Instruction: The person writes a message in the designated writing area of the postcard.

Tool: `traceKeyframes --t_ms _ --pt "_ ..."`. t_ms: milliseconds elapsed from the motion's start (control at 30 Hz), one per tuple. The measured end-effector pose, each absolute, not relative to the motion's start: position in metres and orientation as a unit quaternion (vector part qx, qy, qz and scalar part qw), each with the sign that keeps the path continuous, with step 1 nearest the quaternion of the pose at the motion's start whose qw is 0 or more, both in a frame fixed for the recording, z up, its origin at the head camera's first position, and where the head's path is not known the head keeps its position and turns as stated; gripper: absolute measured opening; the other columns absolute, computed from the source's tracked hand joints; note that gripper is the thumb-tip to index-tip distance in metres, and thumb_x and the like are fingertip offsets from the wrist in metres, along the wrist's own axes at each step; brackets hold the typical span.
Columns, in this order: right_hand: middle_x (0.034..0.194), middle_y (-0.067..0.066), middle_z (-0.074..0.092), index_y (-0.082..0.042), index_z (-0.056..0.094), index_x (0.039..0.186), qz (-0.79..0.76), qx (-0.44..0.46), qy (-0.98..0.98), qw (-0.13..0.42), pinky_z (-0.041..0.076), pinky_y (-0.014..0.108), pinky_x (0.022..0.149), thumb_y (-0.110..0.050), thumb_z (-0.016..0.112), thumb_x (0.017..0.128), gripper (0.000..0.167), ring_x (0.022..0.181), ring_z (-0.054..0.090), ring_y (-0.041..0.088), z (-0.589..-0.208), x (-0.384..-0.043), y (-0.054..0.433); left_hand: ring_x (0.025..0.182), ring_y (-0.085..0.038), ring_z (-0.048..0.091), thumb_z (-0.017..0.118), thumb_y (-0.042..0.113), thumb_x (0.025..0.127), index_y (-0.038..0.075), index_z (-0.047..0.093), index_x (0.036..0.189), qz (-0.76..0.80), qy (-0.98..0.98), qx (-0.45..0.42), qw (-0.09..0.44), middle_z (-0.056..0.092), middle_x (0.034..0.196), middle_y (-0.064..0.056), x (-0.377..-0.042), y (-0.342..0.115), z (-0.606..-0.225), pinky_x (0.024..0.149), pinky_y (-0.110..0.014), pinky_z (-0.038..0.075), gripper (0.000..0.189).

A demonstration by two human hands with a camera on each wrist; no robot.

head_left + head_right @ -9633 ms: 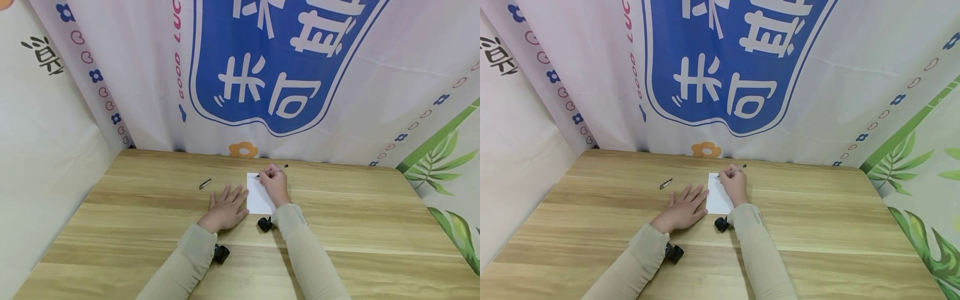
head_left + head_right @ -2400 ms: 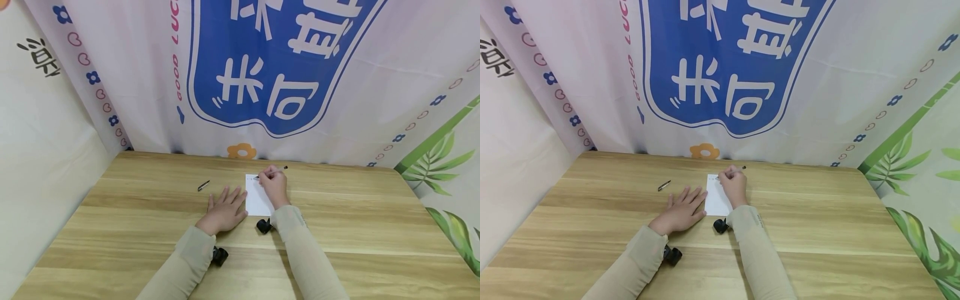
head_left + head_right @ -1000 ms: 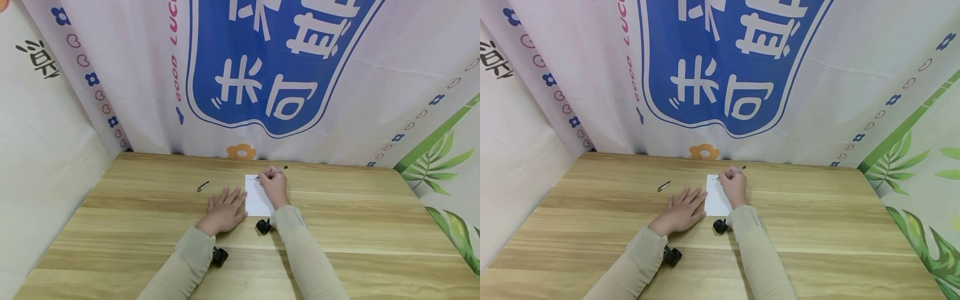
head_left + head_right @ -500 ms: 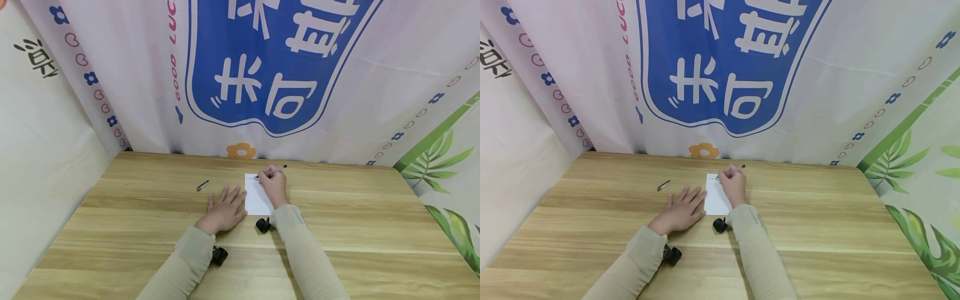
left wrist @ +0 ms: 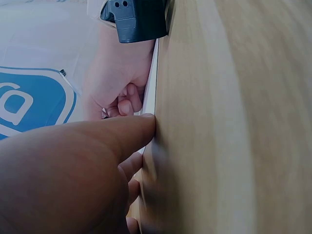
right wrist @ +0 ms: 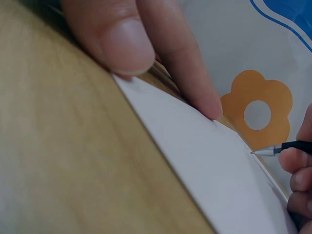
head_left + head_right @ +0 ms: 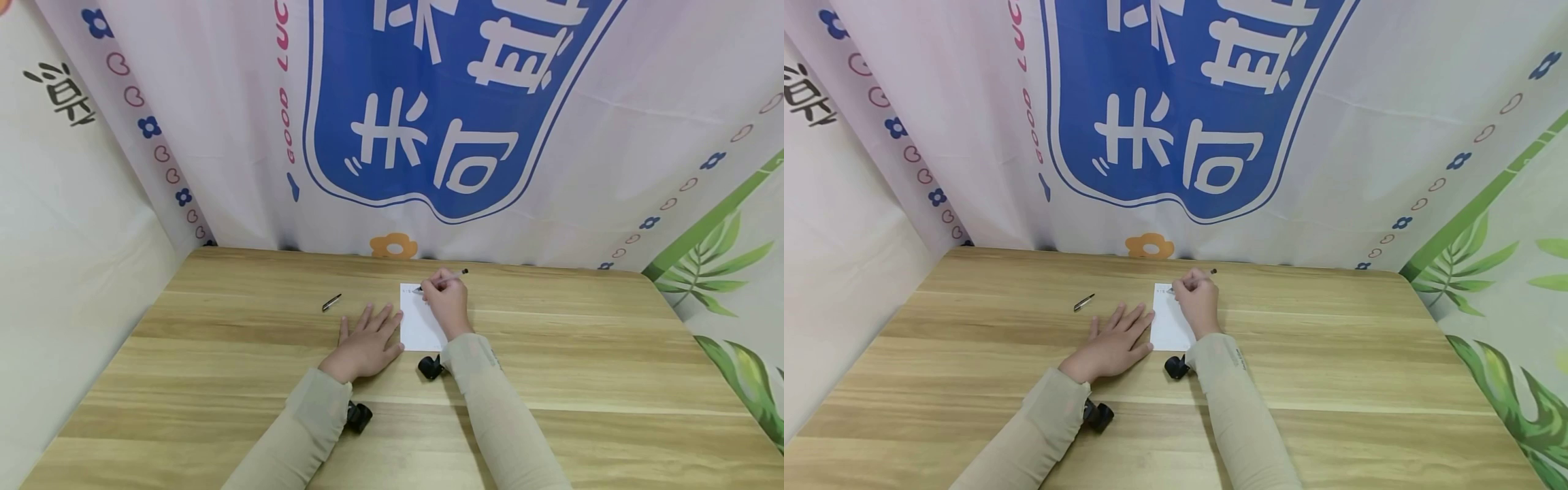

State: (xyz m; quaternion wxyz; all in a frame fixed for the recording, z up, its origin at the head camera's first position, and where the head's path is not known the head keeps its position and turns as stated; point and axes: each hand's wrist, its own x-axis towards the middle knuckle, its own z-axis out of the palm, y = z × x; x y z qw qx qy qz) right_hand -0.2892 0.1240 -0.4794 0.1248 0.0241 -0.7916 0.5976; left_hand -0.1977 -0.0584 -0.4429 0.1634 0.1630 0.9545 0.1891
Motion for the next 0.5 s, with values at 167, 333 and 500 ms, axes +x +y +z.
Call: traceKeyframes --t_ms 167,333,500 --pt "0.067 0.008 0.062 -0.007 0.059 0.076 0.597 0.022 -0.793 0.121 0.044 0.024 0.05 -0.008 0.063 0.09 0.015 0.058 0.057 0.018 -0.4789 -0.2885 0.1238 0.156 -0.034 -0.002 0.045 0.044 0.108 0.023 0.023 0.163 0.19 0.954 0.163 0.164 0.012 0.17 -0.002 -0.1972 -0.0587 -0.4425 0.115 -0.073 -0.004 0.063" --pt "0.067 0.007 0.062 -0.007 0.06 0.076 0.597 0.019 -0.793 0.119 0.044 0.024 0.051 -0.007 0.063 0.09 0.014 0.059 0.058 0.018 -0.4786 -0.288 0.1235 0.156 -0.034 -0.001 0.045 0.044 0.108 0.022 0.024 0.163 0.191 0.954 0.163 0.165 0.012 0.17 -0.002 -0.197 -0.0586 -0.4424 0.115 -0.073 -0.004 0.063" --pt "0.067 0.007 0.061 -0.007 0.06 0.076 0.596 0.016 -0.794 0.118 0.045 0.024 0.051 -0.007 0.064 0.09 0.015 0.06 0.057 0.018 -0.4779 -0.2872 0.123 0.156 -0.034 -0.001 0.045 0.043 0.108 0.022 0.023 0.163 0.19 0.954 0.162 0.166 0.012 0.17 -0.003 -0.1967 -0.0584 -0.4414 0.115 -0.072 -0.003 0.063"
